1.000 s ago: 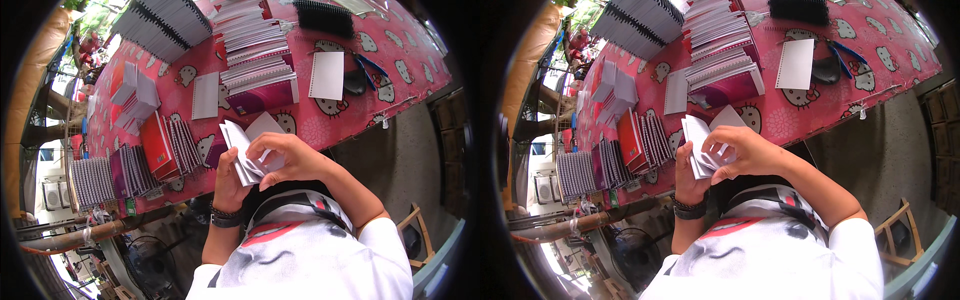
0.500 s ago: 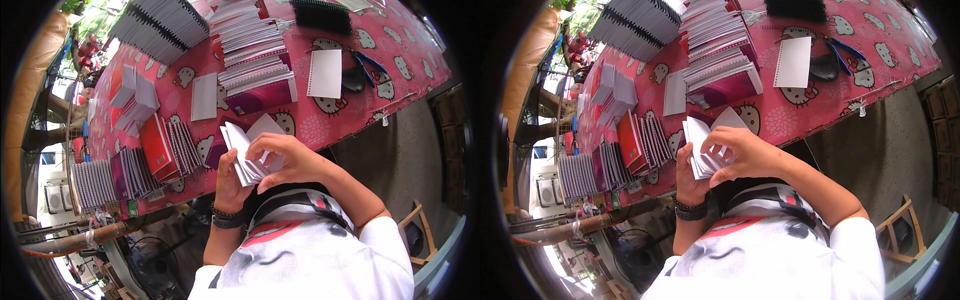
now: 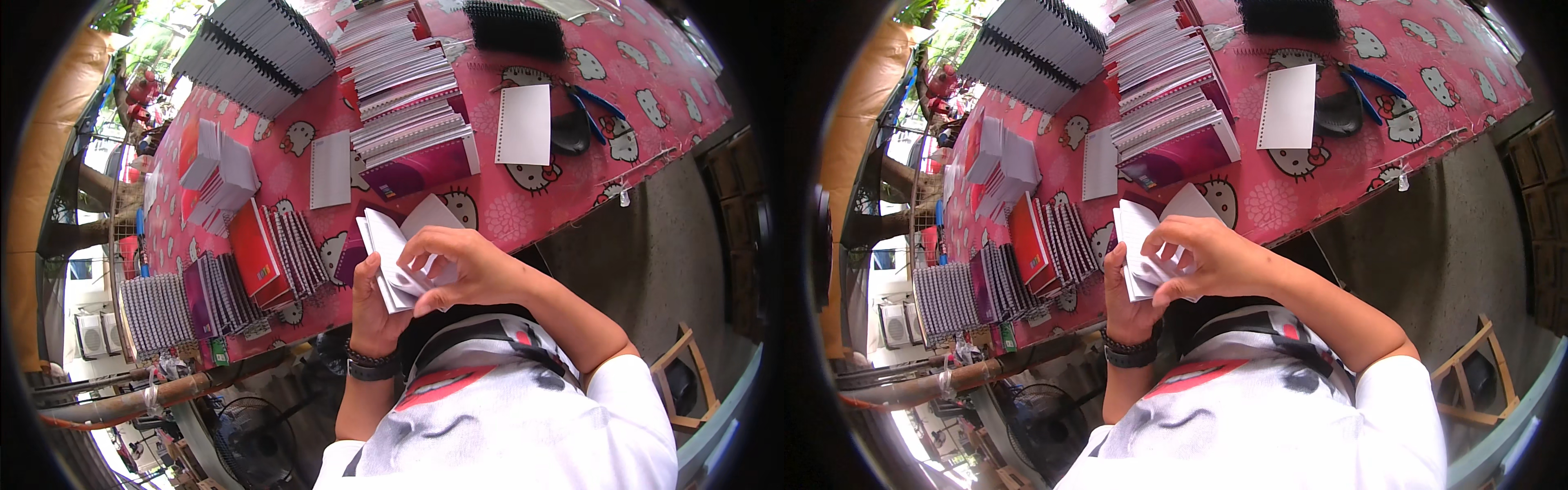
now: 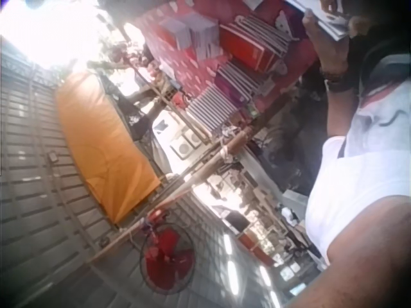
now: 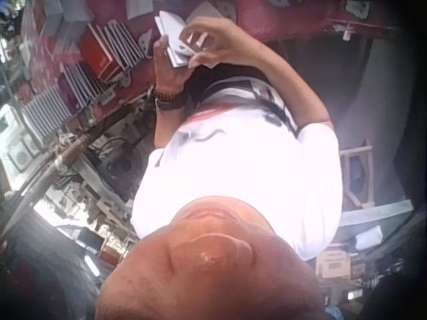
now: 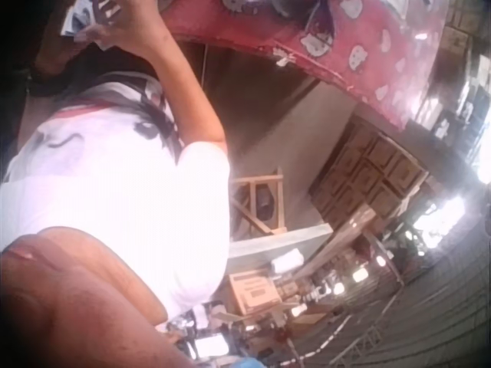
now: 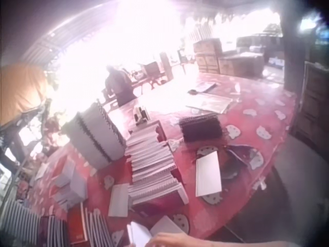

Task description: The person manually aligns and organizes pages and covers of notebooks by hand, and then secures them using a spiral binding tool.

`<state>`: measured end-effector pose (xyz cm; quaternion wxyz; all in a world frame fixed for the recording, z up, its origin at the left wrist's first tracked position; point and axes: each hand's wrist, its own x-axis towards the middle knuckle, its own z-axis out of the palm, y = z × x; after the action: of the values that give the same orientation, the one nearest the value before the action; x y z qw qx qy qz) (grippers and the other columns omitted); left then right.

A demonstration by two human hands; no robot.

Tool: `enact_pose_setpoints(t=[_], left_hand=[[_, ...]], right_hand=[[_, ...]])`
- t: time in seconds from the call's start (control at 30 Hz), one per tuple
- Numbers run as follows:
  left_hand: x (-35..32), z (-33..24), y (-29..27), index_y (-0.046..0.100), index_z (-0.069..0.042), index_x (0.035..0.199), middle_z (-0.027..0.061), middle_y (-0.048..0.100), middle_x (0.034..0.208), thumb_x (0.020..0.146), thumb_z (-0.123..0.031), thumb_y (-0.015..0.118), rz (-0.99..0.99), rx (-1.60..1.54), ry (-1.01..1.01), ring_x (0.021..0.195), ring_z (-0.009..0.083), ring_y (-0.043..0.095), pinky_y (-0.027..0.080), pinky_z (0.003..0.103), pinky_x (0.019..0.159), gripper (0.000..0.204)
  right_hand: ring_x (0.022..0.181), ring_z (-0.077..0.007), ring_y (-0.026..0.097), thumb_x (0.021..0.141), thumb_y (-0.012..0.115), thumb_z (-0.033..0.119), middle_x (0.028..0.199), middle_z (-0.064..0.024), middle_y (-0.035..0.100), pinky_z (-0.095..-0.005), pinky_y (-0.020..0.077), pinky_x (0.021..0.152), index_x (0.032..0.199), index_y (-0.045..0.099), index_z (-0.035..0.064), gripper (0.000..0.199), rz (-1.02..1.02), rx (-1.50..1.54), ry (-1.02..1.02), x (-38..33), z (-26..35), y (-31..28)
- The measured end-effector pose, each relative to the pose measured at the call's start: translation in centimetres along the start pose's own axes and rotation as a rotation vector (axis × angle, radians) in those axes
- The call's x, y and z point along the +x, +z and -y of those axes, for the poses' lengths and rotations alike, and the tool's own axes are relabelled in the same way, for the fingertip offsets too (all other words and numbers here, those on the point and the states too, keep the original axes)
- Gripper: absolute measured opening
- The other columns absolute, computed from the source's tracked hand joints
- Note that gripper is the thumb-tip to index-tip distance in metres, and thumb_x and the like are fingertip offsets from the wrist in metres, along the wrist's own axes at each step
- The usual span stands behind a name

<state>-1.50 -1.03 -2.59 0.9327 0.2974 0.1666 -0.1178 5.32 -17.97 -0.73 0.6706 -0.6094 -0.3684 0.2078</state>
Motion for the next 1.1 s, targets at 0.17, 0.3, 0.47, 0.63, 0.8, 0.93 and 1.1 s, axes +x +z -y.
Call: enact_pose_setpoints(t=[0.17, 0.3, 0.47, 0.63, 0.8, 0.93, 1.1], left_hand=[[-0.2, -0.1, 1.0, 0.047, -0.004, 0.118, 0.0124, 0.055, 0.111, 0.084, -0.041, 0.051, 0.024, -0.053, -0.036, 0.103, 0.0268, 0.056, 0.049, 0.04, 0.086, 0.05], [-0.2, -0.2, 0.5, 0.048, -0.003, 0.115, 0.0114, 0.059, 0.102, 0.086, -0.036, 0.051, 0.046, -0.05, -0.003, 0.095, 0.0228, 0.06, 0.049, 0.038, 0.085, 0.045], [-0.2, 0.0, 1.5, 0.047, -0.002, 0.115, 0.0108, 0.059, 0.099, 0.085, -0.033, 0.053, -0.02, -0.007, 0.017, 0.091, 0.0197, 0.06, 0.05, 0.034, 0.082, 0.043], [-0.1, 0.0, 0.7, 0.05, -0.002, 0.113, 0.012, 0.06, 0.101, 0.087, -0.034, 0.05, 0.033, -0.036, 0.006, 0.093, 0.0229, 0.06, 0.049, 0.037, 0.084, 0.041], [-0.2, 0.1, 1.1, 0.05, -0.002, 0.112, 0.0116, 0.06, 0.101, 0.087, -0.034, 0.051, -0.021, 0.0, 0.043, 0.093, 0.0223, 0.06, 0.049, 0.037, 0.083, 0.041], [-0.2, 0.1, 1.0, 0.049, -0.002, 0.113, 0.0118, 0.06, 0.101, 0.087, -0.034, 0.05, -0.028, -0.012, 0.041, 0.093, 0.0224, 0.059, 0.049, 0.038, 0.083, 0.041], [-0.1, 0.1, 1.1, 0.049, -0.001, 0.113, 0.0126, 0.059, 0.1, 0.087, -0.035, 0.05, -0.018, -0.006, 0.033, 0.094, 0.0232, 0.059, 0.049, 0.038, 0.084, 0.042]], right_hand=[[0.091, -0.026, 0.058, 0.078, 0.068, 0.009, 0.1, -0.0124, 0.056, -0.0349, 0.0491, 0.073, 0.097, 0.059, 0.0047, 0.022, -0.061, 0.087, 0.018, -0.2, 0.5, 0.1], [0.091, -0.029, 0.058, 0.074, 0.071, 0.017, 0.101, -0.0127, 0.055, -0.0353, 0.048, 0.074, 0.089, 0.06, 0.0041, 0.023, 0.039, -0.063, -0.067, -0.5, -0.1, -0.3], [0.088, -0.0287, 0.058, 0.063, 0.079, 0.038, 0.098, -0.012, 0.056, -0.0348, 0.0478, 0.072, 0.081, 0.059, 0.0028, 0.044, -0.003, -0.169, -0.127, -0.4, 0.4, 0.0], [0.084, -0.0272, 0.058, 0.062, 0.08, 0.037, 0.096, -0.0104, 0.056, -0.0344, 0.0473, 0.07, 0.079, 0.059, 0.0031, 0.043, -0.028, -0.152, -0.104, -0.3, -0.2, 0.2], [0.082, -0.0258, 0.058, 0.063, 0.08, 0.034, 0.093, -0.0103, 0.056, -0.0332, 0.0469, 0.069, 0.079, 0.059, 0.0028, 0.041, -0.007, -0.107, -0.07, -0.3, -0.4, 0.0], [0.081, -0.0252, 0.058, 0.063, 0.08, 0.035, 0.091, -0.0102, 0.056, -0.0332, 0.0468, 0.069, 0.079, 0.059, 0.0027, 0.041, -0.002, -0.106, -0.059, -0.2, -0.3, 0.0], [0.082, -0.0268, 0.058, 0.062, 0.08, 0.035, 0.091, -0.0104, 0.056, -0.034, 0.0467, 0.069, 0.078, 0.058, 0.0028, 0.043, -0.022, -0.129, -0.1, -0.3, -0.2, 0.1]])
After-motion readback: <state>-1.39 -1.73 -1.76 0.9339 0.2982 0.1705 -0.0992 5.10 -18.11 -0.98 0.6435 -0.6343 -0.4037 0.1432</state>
